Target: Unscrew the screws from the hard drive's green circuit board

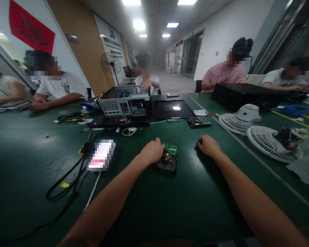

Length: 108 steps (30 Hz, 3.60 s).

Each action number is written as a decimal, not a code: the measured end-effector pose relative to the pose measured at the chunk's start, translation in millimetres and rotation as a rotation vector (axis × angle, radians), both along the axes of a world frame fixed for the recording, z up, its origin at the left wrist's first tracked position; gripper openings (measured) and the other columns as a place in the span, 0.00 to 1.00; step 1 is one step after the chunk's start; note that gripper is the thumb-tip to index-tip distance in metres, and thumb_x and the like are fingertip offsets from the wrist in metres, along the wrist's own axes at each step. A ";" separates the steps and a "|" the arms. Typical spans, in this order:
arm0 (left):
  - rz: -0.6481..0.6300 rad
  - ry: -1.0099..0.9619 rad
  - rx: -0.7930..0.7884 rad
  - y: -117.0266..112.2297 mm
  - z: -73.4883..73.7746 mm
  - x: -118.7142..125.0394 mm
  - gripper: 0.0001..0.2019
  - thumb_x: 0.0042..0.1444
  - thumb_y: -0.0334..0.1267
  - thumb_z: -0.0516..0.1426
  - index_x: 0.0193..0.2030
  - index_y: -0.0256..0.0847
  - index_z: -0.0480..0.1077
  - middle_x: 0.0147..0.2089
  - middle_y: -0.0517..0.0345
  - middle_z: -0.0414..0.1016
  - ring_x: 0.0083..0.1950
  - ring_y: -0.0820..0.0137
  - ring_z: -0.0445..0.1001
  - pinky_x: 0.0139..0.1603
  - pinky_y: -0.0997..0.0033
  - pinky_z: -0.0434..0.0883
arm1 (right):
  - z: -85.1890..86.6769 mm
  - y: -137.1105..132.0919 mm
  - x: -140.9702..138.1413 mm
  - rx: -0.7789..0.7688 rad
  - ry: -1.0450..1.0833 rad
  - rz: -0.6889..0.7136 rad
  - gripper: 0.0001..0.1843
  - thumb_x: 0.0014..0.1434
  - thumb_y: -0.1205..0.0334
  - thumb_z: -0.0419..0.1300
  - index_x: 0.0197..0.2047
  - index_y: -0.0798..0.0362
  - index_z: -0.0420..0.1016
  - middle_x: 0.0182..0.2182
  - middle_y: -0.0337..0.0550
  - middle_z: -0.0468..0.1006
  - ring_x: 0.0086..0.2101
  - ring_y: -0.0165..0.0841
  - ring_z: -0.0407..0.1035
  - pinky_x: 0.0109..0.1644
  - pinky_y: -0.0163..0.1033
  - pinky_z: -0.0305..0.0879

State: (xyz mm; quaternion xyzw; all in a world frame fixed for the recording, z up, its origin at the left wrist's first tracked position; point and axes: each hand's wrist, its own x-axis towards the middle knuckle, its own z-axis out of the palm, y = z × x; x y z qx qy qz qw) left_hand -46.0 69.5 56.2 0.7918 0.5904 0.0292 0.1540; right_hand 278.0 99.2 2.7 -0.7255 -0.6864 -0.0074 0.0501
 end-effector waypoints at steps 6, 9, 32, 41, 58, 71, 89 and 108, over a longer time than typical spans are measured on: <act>0.019 -0.010 -0.123 6.1 -3.9 -7.6 0.16 0.72 0.46 0.47 0.55 0.36 0.66 0.46 0.40 0.80 0.34 0.63 0.83 0.36 0.69 0.75 | 4.1 -0.9 -4.4 -0.016 0.032 -0.006 0.14 0.65 0.54 0.55 0.42 0.55 0.75 0.47 0.56 0.77 0.44 0.42 0.73 0.44 0.41 0.63; 0.046 0.054 0.002 15.7 -8.6 -13.1 0.16 0.71 0.47 0.49 0.51 0.37 0.70 0.51 0.36 0.79 0.50 0.53 0.81 0.47 0.61 0.74 | 8.8 -1.4 -8.2 -0.040 0.076 -0.006 0.14 0.65 0.55 0.56 0.41 0.56 0.76 0.45 0.57 0.79 0.44 0.42 0.73 0.45 0.41 0.64; -0.357 -0.123 0.015 34.5 -30.7 -44.0 0.63 0.39 0.43 0.74 0.77 0.47 0.41 0.73 0.41 0.56 0.71 0.47 0.62 0.63 0.56 0.65 | 38.7 -32.3 -55.5 -0.537 1.060 0.187 0.19 0.57 0.50 0.62 0.42 0.58 0.79 0.19 0.36 0.69 0.18 0.24 0.54 0.19 0.31 0.42; -0.465 -0.249 -0.016 21.7 -29.8 -24.7 0.65 0.37 0.51 0.75 0.77 0.50 0.42 0.73 0.44 0.55 0.72 0.46 0.59 0.67 0.51 0.63 | 30.2 -30.1 -58.3 -0.509 1.101 0.220 0.18 0.57 0.49 0.64 0.41 0.56 0.76 0.21 0.37 0.71 0.20 0.25 0.59 0.19 0.30 0.44; -0.472 -0.391 0.187 -0.1 -61.8 2.1 0.49 0.49 0.64 0.67 0.73 0.53 0.56 0.75 0.45 0.47 0.68 0.46 0.63 0.66 0.45 0.65 | 37.0 -34.5 -66.3 -0.008 0.190 0.494 0.08 0.64 0.61 0.58 0.43 0.50 0.78 0.44 0.47 0.81 0.44 0.37 0.74 0.52 0.37 0.64; -0.489 -0.354 0.212 -0.7 -63.0 2.4 0.43 0.52 0.65 0.65 0.71 0.51 0.61 0.75 0.49 0.52 0.70 0.49 0.62 0.69 0.48 0.63 | 39.2 -36.0 -62.9 -0.010 0.202 0.553 0.07 0.64 0.61 0.59 0.42 0.50 0.78 0.43 0.46 0.80 0.44 0.37 0.74 0.51 0.37 0.65; -0.431 -0.331 0.294 -1.1 -67.6 6.7 0.42 0.51 0.68 0.64 0.68 0.49 0.65 0.73 0.48 0.57 0.68 0.48 0.65 0.66 0.47 0.67 | 36.6 -24.0 -44.3 0.238 0.327 0.403 0.08 0.62 0.57 0.60 0.41 0.51 0.78 0.40 0.47 0.80 0.42 0.40 0.74 0.48 0.42 0.66; -0.366 -0.401 0.304 3.2 -70.6 3.5 0.35 0.58 0.59 0.64 0.68 0.47 0.65 0.67 0.46 0.67 0.67 0.52 0.64 0.68 0.48 0.63 | 46.1 -34.1 -55.6 0.791 0.624 0.205 0.19 0.65 0.45 0.60 0.47 0.51 0.76 0.37 0.46 0.79 0.34 0.37 0.73 0.43 0.43 0.70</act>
